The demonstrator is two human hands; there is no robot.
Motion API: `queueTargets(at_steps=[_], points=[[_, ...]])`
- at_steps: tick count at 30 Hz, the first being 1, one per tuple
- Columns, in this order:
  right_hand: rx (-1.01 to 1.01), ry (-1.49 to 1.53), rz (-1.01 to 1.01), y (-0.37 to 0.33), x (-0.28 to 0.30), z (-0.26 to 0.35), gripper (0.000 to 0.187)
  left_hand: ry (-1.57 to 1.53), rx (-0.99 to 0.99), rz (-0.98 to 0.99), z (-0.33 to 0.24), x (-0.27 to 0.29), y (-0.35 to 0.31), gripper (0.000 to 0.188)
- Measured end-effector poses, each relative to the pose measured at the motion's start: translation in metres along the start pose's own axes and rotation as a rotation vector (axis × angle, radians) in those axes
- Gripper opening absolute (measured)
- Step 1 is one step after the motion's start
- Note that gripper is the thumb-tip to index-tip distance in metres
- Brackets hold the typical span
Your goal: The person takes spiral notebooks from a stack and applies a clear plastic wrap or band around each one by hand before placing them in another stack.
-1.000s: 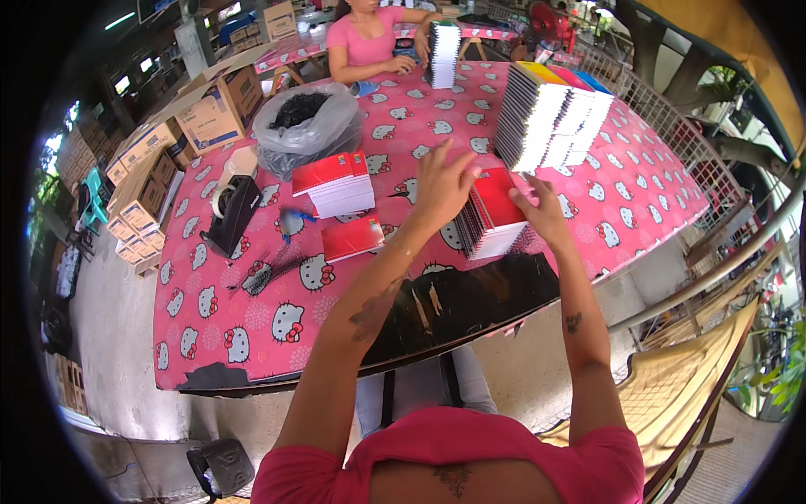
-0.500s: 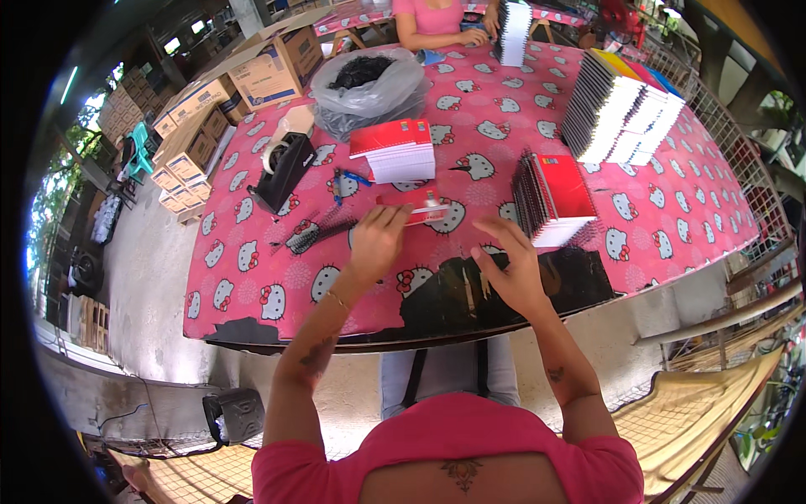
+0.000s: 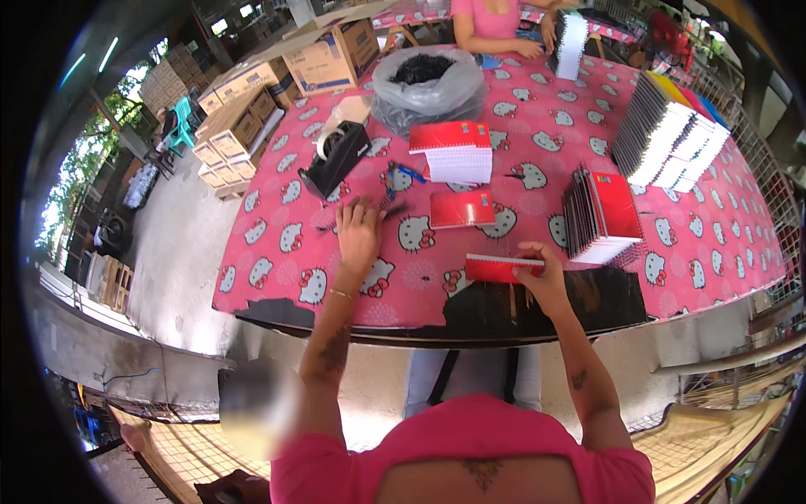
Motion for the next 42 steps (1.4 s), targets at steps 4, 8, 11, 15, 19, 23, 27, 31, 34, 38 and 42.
queueTargets(at_steps=[4, 8, 11, 15, 19, 23, 27, 31, 34, 38, 42], points=[[-0.153, 0.072, 0.087, 0.006, -0.011, -0.010, 0.030, 0.014, 0.171, 0.169, 0.009, -0.018, 0.008, 0.017], [-0.148, 0.029, 0.119, -0.002, -0.013, -0.014, 0.024, -0.072, 0.135, 0.242, 0.004, -0.021, -0.002, 0.019], [-0.142, 0.035, 0.116, -0.004, -0.012, -0.015, 0.026, -0.136, 0.132, 0.246, -0.013, -0.015, -0.007, 0.021], [-0.141, 0.026, 0.135, -0.001, -0.010, -0.011, 0.030, -0.456, 0.331, 0.172, -0.059, 0.024, 0.030, 0.022], [-0.109, 0.077, 0.140, 0.002, -0.014, -0.018, 0.029, -0.729, 0.410, 0.322, -0.113, 0.039, 0.015, 0.026], [-0.149, 0.081, 0.151, -0.002, -0.016, -0.016, 0.029, -0.655, 0.309, 0.231, -0.121, 0.040, 0.012, 0.026], [-0.139, 0.031, 0.137, 0.000, -0.012, -0.024, 0.027, -0.691, 0.352, 0.247, -0.120, 0.035, 0.010, 0.025], [-0.135, 0.063, 0.131, 0.001, -0.012, -0.021, 0.026, -0.608, 0.248, 0.192, -0.123, 0.037, 0.012, 0.022], [-0.149, 0.062, 0.130, -0.001, -0.011, -0.018, 0.026, -0.639, 0.306, 0.221, -0.122, 0.033, 0.006, 0.028], [-0.142, 0.084, 0.172, -0.003, -0.014, -0.010, 0.027, -0.619, 0.270, 0.255, -0.123, 0.031, 0.006, 0.029], [-0.152, 0.077, 0.193, -0.005, -0.008, -0.011, 0.027, -0.753, 0.166, 0.314, -0.131, 0.035, 0.024, 0.027]])
Point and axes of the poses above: each hand's wrist, its own y-axis towards the middle knuckle, its own x-axis out of the back of the hand, z = x × y, the point moved 7 cm from there along y, towards the middle knuckle, and after that the axes turned 13 degrees about -z, right-handed, at the moved point
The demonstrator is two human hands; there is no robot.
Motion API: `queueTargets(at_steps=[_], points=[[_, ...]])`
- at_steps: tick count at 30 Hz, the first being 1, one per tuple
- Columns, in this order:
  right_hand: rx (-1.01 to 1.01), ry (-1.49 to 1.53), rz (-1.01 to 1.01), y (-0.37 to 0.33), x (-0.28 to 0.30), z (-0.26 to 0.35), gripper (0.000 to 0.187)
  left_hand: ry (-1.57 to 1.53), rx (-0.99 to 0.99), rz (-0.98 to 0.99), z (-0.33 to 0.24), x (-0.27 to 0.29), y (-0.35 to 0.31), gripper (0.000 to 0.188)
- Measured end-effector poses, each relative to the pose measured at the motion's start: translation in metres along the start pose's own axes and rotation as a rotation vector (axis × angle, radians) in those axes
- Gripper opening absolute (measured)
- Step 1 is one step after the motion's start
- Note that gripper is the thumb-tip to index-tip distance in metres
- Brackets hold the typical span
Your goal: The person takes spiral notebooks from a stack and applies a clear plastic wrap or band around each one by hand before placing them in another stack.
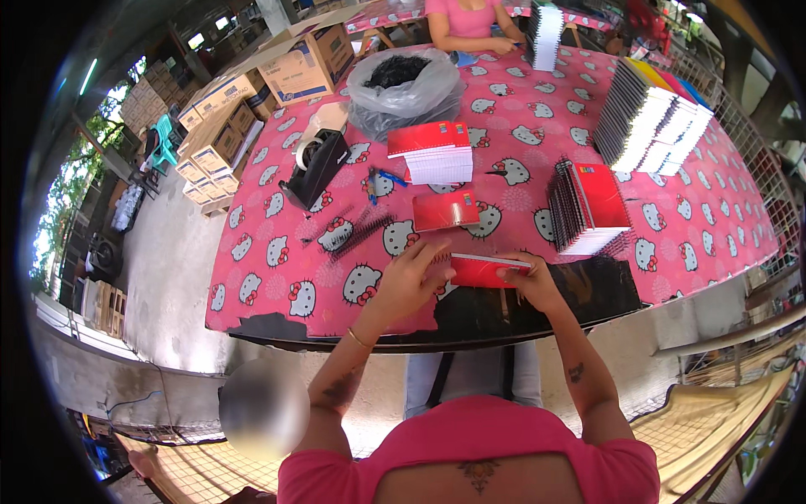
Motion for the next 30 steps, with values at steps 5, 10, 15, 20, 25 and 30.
queueTargets(at_steps=[5, 10, 15, 20, 25, 30], points=[[0.050, -0.036, -0.008, 0.000, 0.002, 0.003, 0.026, -0.005, 0.031, 0.138, -0.001, -0.009, 0.006, 0.028], [0.009, -0.039, 0.003, -0.002, 0.000, 0.011, 0.026, 0.039, -0.042, 0.270, 0.014, -0.017, 0.008, 0.026], [0.059, 0.006, -0.049, -0.006, 0.000, 0.017, 0.027, 0.344, -0.104, 0.117, -0.024, -0.023, 0.019, 0.059], [0.032, 0.032, -0.143, -0.010, -0.002, 0.028, 0.028, 0.553, -0.155, 0.085, -0.038, -0.052, -0.036, 0.088], [0.012, 0.084, -0.115, -0.008, -0.007, 0.034, 0.028, 0.616, -0.172, 0.104, -0.036, -0.042, -0.005, 0.090], [0.144, 0.005, -0.093, -0.009, -0.012, 0.042, 0.028, 0.775, -0.213, 0.095, -0.051, -0.041, 0.005, 0.093]])
Point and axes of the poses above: each hand's wrist, its own y-axis towards the middle knuckle, its own x-axis out of the back of the hand, z = x × y, the point moved 7 cm from there along y, towards the middle knuckle, and after that the axes turned 13 degrees about -z, right-handed, at the moved point
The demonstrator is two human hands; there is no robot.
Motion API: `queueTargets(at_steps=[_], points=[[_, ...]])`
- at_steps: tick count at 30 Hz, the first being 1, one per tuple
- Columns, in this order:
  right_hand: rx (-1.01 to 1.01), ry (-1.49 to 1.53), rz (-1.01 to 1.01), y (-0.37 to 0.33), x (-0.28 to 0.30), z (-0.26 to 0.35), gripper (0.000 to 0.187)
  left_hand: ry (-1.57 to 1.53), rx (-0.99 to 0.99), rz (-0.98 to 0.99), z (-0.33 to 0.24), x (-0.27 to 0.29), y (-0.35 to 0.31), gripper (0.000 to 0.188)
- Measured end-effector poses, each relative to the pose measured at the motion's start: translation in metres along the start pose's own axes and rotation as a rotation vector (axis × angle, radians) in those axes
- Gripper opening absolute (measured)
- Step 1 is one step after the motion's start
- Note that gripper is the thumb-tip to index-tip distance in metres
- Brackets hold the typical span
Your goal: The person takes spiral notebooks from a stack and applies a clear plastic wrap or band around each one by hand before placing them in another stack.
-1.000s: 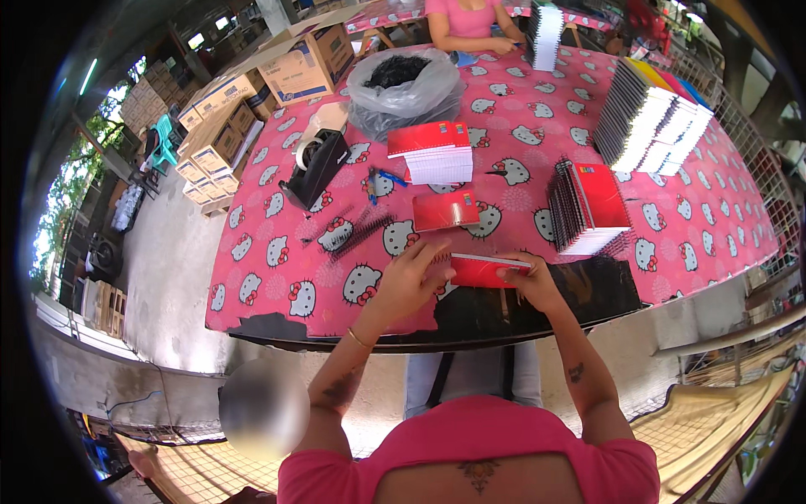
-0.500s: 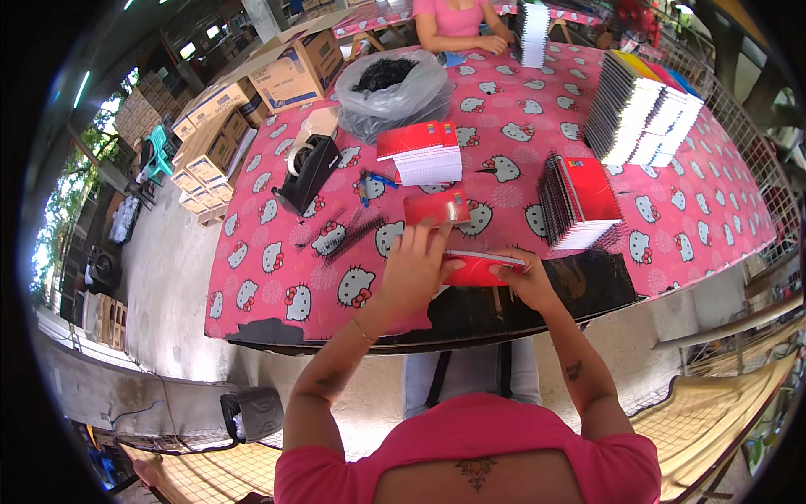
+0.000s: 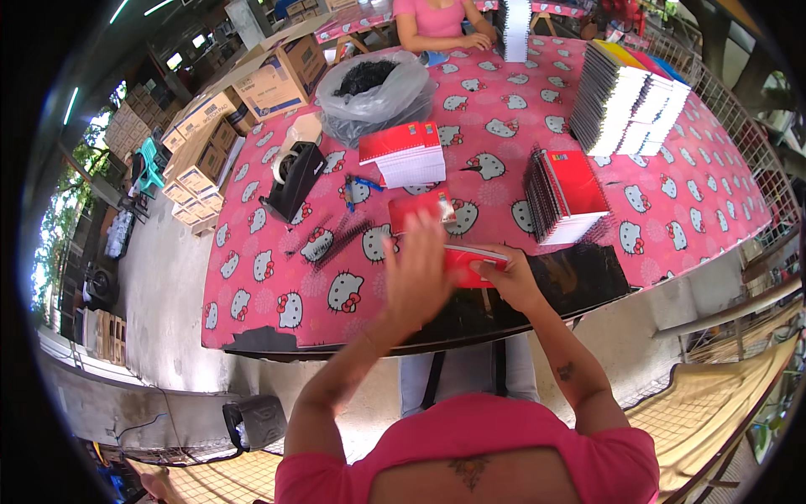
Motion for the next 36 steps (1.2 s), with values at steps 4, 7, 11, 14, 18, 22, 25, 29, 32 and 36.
queueTargets(at_steps=[4, 7, 11, 14, 18, 22, 25, 29, 32, 36], points=[[-0.131, 0.065, -0.007, -0.001, 0.001, -0.001, 0.029, -0.210, -0.044, 0.105, -0.007, -0.008, -0.016, 0.091], [-0.069, 0.019, 0.003, 0.002, 0.004, 0.005, 0.030, -0.125, -0.054, -0.018, -0.006, 0.000, -0.011, 0.091], [-0.127, 0.071, 0.076, -0.001, -0.004, 0.012, 0.034, -0.150, -0.107, 0.006, -0.005, -0.003, -0.011, 0.088], [-0.109, 0.082, 0.102, 0.002, -0.009, 0.009, 0.037, -0.249, -0.148, -0.014, -0.022, -0.008, -0.040, 0.085], [-0.080, 0.096, 0.126, 0.001, -0.015, 0.005, 0.037, -0.168, -0.067, -0.055, -0.004, -0.007, 0.002, 0.081], [0.045, 0.033, 0.092, 0.002, -0.008, -0.006, 0.037, -0.338, -0.139, -0.005, -0.035, -0.014, -0.044, 0.079], [0.052, -0.122, 0.147, 0.010, -0.007, -0.034, 0.037, -0.135, -0.070, 0.039, -0.015, -0.028, 0.003, 0.083], [-0.020, -0.090, 0.107, 0.006, -0.003, -0.049, 0.036, -0.405, -0.093, 0.137, -0.049, -0.025, -0.063, 0.082], [-0.069, -0.157, 0.131, -0.004, -0.004, -0.056, 0.034, -0.193, -0.037, 0.032, -0.022, -0.030, -0.009, 0.086], [0.044, -0.181, 0.120, 0.004, 0.000, -0.035, 0.031, -0.335, -0.094, 0.133, -0.046, -0.020, -0.047, 0.084]])
Point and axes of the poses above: each hand's wrist, its own y-axis towards the middle knuckle, its own x-axis out of the back of the hand, z = x × y, the point moved 7 cm from there along y, towards the middle knuckle, and after that the axes turned 13 degrees about -z, right-handed, at the moved point
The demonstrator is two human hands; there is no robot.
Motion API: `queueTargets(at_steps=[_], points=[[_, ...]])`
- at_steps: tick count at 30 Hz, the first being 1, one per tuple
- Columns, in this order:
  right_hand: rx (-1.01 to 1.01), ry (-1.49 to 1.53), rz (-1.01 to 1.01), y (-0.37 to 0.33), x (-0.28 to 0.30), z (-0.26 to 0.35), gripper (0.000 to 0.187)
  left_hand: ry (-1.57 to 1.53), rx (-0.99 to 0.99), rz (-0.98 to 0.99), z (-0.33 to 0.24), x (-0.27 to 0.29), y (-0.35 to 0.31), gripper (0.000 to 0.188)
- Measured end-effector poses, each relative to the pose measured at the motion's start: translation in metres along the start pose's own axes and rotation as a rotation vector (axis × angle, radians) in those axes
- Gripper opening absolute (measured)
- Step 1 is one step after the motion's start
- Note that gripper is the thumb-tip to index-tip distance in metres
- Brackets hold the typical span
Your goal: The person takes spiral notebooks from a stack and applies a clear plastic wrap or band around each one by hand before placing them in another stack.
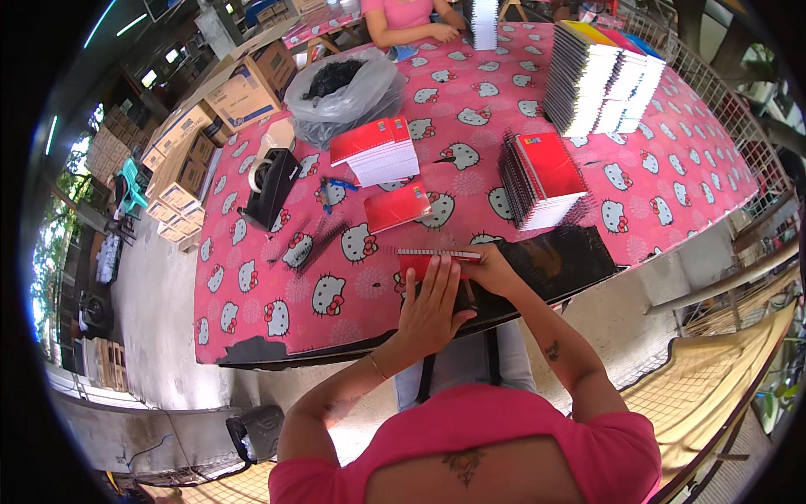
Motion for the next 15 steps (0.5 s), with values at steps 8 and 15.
queueTargets(at_steps=[8, 15], points=[[-0.058, 0.032, -0.004, 0.003, -0.006, -0.024, 0.035, -0.093, -0.015, 0.011, -0.012, -0.015, -0.017, 0.083], [0.012, -0.121, 0.012, 0.004, -0.007, -0.017, 0.029, -0.098, 0.004, -0.047, -0.010, 0.000, -0.004, 0.076]])
Point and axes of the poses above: each hand's wrist, its own y-axis towards the middle knuckle, its own x-axis out of the back of the hand, z = x × y, the point moved 7 cm from there along y, towards the middle knuckle, and after that the axes turned 13 degrees about -z, right-handed, at the moved point
